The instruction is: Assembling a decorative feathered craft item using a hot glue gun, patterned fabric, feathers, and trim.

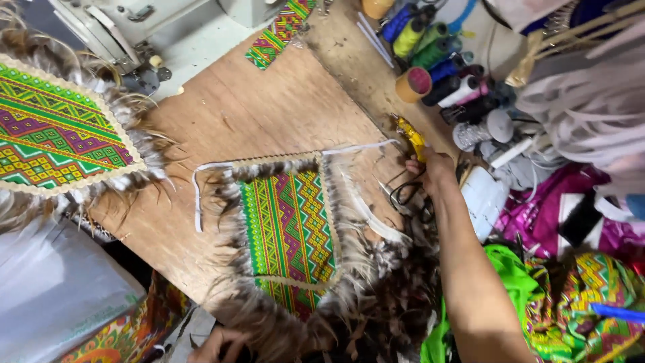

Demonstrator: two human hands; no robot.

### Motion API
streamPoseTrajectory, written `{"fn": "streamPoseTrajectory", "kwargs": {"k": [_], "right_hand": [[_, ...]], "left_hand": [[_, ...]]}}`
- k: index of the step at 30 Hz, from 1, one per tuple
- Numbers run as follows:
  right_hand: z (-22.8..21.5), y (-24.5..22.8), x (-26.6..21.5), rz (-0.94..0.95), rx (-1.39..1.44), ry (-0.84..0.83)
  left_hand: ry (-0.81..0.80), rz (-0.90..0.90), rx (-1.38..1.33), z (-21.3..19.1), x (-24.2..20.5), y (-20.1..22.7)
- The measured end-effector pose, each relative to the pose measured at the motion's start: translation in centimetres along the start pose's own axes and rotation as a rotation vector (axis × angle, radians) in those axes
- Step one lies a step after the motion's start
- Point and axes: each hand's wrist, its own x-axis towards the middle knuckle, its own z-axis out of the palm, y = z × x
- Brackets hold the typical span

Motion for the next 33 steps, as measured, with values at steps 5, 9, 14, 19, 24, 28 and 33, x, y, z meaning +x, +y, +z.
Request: {"fn": "streamPoseTrajectory", "kwargs": {"k": [5, 9, 14, 19, 24, 28, 33], "right_hand": [[-11.4, 3.4, -15.7, -0.49, 0.279, -0.039], [-18.1, 8.4, -25.5, -0.513, 0.374, -0.328], [-21.3, 12.6, -31.0, -0.562, 0.088, -0.359], [-31.2, 11.4, -38.6, -0.725, -0.239, 0.171], [-37.2, 14.1, -41.5, -0.716, -0.158, 0.409], [-29.7, 13.8, -40.0, -0.487, -0.386, 0.044], [-18.1, 20.9, -33.6, -0.341, -0.169, -0.278]], "left_hand": [[0.082, 0.226, 0.008, -1.7, 0.6, 6.5], [0.028, 0.423, 0.076, -1.9, 0.8, 11.5], [-0.196, 0.77, 0.107, 0.2, 0.0, 16.3], [-0.27, 0.849, 0.094, 2.7, 0.4, 19.7], [-0.179, 0.778, 0.103, 5.9, 1.4, 20.3], [-0.558, 0.733, 0.36, 7.6, -2.2, 22.9], [-0.505, 0.651, 0.365, 10.0, -1.8, 21.7]]}}
